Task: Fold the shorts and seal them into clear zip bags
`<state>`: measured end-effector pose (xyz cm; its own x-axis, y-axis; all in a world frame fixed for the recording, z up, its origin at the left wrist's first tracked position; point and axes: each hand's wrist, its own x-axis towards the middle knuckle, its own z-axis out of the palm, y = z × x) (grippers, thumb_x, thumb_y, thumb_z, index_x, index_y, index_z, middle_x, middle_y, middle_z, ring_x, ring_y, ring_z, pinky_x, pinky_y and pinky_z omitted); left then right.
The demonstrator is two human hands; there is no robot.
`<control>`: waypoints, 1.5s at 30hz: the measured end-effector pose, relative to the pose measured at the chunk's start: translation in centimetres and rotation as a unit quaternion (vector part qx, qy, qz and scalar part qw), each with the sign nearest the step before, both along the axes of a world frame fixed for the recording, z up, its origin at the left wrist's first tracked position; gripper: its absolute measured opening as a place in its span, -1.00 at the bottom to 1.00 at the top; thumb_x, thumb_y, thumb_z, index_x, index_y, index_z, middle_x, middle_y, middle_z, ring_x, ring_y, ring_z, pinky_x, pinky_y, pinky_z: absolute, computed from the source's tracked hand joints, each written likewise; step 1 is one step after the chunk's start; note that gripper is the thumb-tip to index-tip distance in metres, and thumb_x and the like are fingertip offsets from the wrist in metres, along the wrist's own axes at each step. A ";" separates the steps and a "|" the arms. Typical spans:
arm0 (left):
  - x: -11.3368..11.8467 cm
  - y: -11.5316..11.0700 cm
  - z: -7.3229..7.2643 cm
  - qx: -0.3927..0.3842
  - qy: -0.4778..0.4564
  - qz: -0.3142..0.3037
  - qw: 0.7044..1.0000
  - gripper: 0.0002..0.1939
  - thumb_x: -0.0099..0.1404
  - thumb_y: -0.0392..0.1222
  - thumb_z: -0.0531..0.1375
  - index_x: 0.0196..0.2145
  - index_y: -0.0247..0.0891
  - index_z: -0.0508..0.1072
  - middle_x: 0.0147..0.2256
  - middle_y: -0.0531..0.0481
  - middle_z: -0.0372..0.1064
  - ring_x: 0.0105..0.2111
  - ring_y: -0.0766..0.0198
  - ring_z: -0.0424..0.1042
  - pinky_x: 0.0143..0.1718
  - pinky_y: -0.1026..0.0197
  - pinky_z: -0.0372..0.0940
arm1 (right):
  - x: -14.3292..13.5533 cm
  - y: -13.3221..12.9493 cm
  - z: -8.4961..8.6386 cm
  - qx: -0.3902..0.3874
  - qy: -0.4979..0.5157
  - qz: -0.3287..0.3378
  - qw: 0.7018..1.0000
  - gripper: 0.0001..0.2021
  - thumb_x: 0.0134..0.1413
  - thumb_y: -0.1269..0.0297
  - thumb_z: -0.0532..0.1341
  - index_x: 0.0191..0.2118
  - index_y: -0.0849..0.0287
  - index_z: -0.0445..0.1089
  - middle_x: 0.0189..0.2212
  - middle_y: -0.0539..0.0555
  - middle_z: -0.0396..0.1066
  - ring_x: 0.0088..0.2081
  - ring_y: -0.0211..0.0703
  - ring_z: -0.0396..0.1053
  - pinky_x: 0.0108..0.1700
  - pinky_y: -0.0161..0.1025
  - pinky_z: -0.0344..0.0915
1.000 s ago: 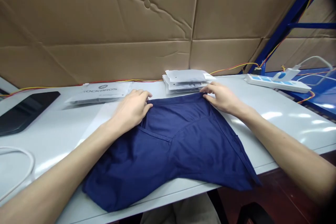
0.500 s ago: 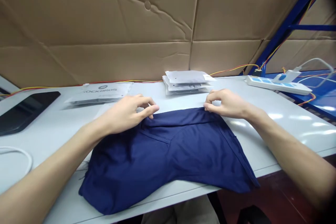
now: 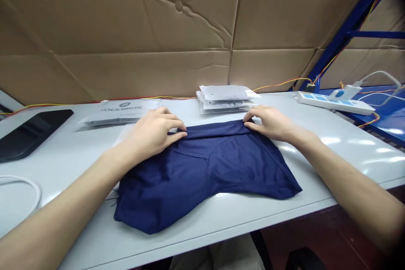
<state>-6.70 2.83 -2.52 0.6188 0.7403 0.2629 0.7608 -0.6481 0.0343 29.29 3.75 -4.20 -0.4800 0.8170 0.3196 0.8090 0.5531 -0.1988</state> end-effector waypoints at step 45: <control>1.1 -0.1 -1.1 0.031 0.044 0.022 0.998 -0.69 0.47 -0.03 0.11 -0.19 -0.17 0.62 -0.11 -0.05 0.57 -0.11 0.01 0.37 -0.09 0.01 0.25 | 1.0 1.7 -1.4 0.009 0.019 -0.019 1.000 -0.85 0.18 0.30 0.18 -0.21 0.10 0.51 -0.18 0.14 0.57 -0.08 0.10 0.47 0.03 0.01 0.38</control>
